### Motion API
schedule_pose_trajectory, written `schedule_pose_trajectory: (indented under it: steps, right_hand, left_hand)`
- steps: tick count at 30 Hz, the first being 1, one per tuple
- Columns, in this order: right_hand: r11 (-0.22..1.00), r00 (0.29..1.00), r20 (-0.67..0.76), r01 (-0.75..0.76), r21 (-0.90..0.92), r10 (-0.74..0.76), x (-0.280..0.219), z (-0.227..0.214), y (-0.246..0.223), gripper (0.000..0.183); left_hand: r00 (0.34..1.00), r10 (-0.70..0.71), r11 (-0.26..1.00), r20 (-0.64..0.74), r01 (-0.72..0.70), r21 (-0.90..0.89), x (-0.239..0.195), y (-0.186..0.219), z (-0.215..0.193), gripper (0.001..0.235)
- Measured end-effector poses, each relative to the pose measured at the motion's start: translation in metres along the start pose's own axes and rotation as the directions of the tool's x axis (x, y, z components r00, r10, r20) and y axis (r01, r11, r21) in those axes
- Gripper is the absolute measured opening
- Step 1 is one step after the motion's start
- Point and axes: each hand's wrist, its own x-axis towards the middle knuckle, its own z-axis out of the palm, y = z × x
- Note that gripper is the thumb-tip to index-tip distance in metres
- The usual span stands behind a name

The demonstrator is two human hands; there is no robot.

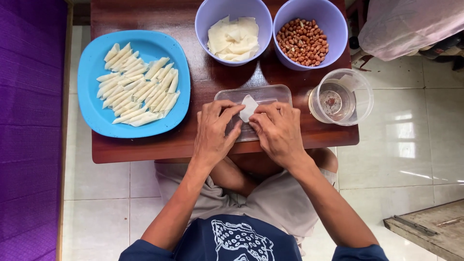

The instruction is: The person sits on the floor and wraps peanuts in thin white sheets. They place a peanut onto a sheet, fold the sheet around it to form a small packet, and place the finished item on a blue plate. This process is repeated multiple times.

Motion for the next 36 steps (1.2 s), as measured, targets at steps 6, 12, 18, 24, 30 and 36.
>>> schedule_pose_trajectory:
  steps: [6,12,18,24,30,36]
  right_hand:
    - [0.998,0.998,0.034,-0.058,0.001,0.058,-0.002,0.001,-0.003,0.007]
    - [0.997,0.996,0.043,-0.075,-0.017,0.076,-0.004,0.0,-0.004,0.008]
    - [0.996,0.996,0.053,-0.074,-0.055,0.077,-0.006,-0.001,-0.003,0.009]
    - [0.992,0.989,0.085,-0.123,-0.021,0.124,-0.007,-0.003,-0.003,0.01]
    - [0.959,0.969,0.137,-0.226,0.169,0.204,-0.006,-0.004,0.005,0.004]
    - [0.96,0.968,0.108,-0.239,0.146,0.225,-0.01,-0.001,-0.001,0.004]
  left_hand:
    - [0.999,0.0,0.999,0.034,-0.001,0.047,-0.001,0.002,0.002,0.02]
    - [0.999,-0.012,0.998,0.038,0.01,0.064,-0.002,0.0,0.005,0.015]
    - [0.999,-0.026,0.998,0.041,0.024,0.051,-0.001,0.002,0.004,0.007]
    - [0.998,-0.036,0.998,0.051,0.033,0.061,-0.001,0.001,0.005,0.006]
    - [0.997,-0.045,0.998,0.057,0.042,0.048,0.001,0.005,0.002,0.006]
    - [0.998,-0.036,0.998,0.047,0.034,0.054,0.001,0.004,0.004,0.005]
